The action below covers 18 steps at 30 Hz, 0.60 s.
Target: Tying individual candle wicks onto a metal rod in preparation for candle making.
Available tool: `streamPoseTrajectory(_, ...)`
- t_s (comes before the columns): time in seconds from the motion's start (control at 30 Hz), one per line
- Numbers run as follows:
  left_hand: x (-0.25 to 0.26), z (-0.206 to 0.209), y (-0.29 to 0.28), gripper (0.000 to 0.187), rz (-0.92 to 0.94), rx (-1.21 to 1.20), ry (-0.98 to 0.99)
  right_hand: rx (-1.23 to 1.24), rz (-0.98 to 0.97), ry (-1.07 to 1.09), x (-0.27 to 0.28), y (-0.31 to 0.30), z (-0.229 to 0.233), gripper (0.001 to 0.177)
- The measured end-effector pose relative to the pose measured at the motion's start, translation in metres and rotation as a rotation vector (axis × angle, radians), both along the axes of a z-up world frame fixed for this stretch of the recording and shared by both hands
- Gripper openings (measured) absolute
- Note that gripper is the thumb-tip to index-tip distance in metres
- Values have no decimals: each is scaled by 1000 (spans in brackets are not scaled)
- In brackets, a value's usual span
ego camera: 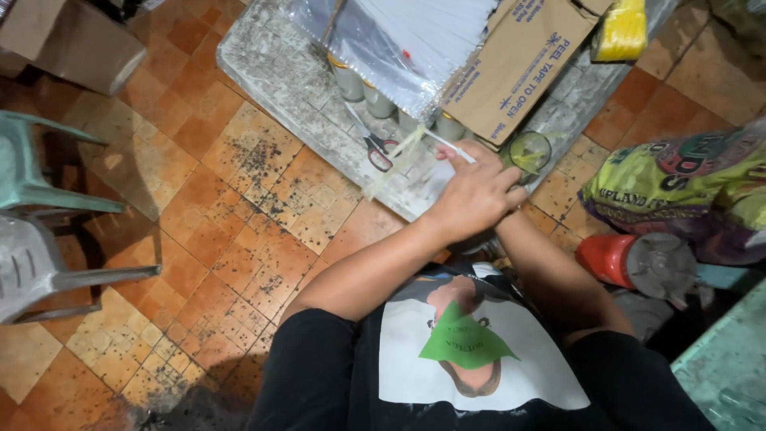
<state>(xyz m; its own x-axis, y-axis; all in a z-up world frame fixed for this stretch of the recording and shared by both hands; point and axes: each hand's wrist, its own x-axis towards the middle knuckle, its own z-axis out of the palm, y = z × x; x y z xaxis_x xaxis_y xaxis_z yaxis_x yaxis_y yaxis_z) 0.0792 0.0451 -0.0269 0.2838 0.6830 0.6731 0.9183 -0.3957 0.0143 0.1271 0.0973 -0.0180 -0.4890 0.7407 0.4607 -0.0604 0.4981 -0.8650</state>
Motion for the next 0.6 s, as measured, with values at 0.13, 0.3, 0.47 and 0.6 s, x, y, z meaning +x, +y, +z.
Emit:
streamPoseTrajectory(0.13, 36, 26, -20, 27, 202, -44, 22, -12, -20, -8, -1, -2, -17, 14)
streamPoseTrajectory(0.3, 41, 63, -32, 11, -209, 100, -116, -110, -83, -155, 3, 4, -47, 17)
streamPoseTrajectory(0.47, 58, 79, -34, 10, -231, 134, -169, -192, -6, -161, 8, -14, 20, 13)
streamPoseTrajectory(0.6, 61, 85, -32, 12, -318, 130, -244, -100, 11, -72, 3, 5, -18, 16)
